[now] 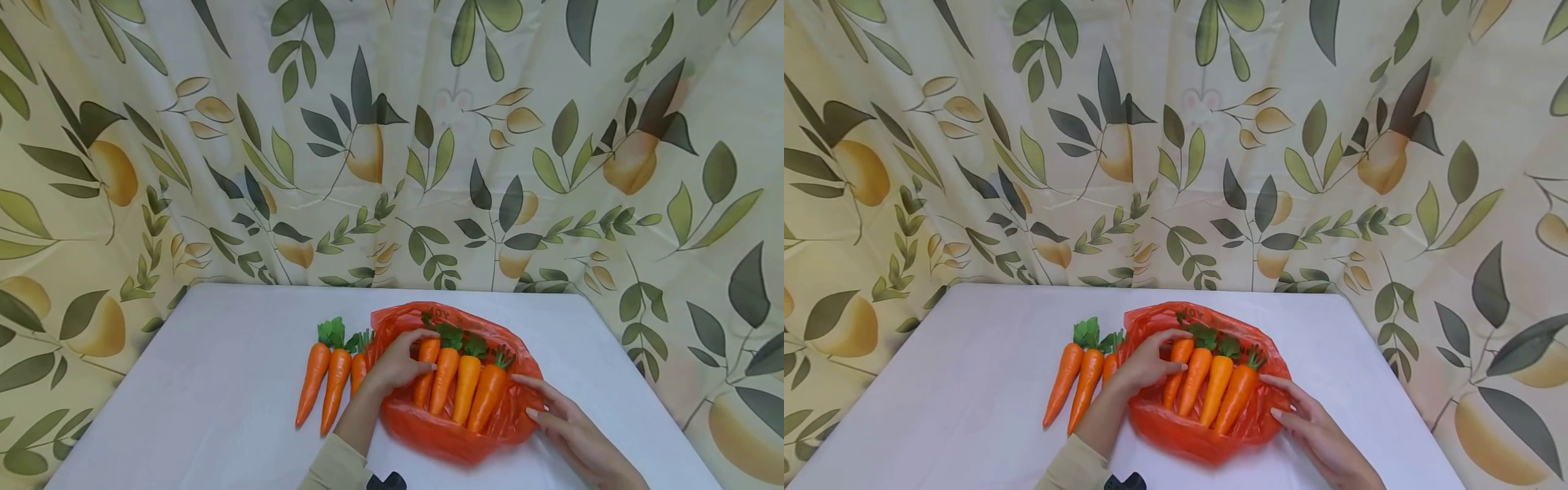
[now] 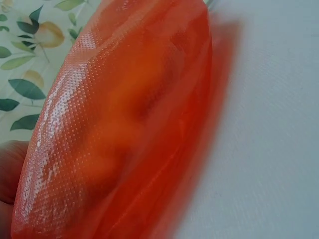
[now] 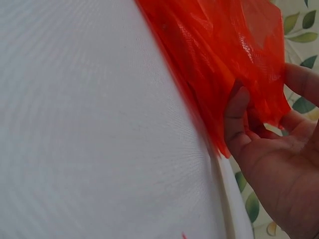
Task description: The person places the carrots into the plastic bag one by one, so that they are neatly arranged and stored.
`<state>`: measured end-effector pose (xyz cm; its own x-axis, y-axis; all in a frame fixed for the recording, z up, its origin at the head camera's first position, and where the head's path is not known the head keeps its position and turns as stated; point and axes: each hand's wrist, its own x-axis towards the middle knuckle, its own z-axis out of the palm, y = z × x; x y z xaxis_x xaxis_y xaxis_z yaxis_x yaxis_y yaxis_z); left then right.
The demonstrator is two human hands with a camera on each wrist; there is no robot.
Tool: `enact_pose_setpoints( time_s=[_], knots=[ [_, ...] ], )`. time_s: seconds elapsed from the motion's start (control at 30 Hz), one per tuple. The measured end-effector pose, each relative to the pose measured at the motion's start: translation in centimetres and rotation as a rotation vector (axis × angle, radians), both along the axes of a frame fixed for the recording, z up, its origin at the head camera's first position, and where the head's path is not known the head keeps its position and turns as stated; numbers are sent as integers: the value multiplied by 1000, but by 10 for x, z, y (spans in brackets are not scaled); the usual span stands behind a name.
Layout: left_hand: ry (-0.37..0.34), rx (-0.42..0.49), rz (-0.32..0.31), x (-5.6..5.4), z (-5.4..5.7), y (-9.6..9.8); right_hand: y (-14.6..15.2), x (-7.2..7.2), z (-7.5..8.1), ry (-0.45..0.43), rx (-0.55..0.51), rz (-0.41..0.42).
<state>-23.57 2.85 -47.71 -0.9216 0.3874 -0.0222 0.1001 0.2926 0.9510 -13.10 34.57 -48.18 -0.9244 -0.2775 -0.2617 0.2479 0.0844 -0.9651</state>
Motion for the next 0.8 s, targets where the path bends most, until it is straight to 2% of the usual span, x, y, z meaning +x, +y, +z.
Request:
enact_pose_setpoints(
  time_s=[0.27,0.47,0.8],
  knots=[
    [13,-21,13,0,-5,-2,1,-1,-1,-7,-2,0],
    [1,14,-11,-1,-12,-3,0,0,-1,-7,0,-8],
    [-9,0,-29,-2,-9,-4,-2,1,1,-20,13,-41]
  ],
)
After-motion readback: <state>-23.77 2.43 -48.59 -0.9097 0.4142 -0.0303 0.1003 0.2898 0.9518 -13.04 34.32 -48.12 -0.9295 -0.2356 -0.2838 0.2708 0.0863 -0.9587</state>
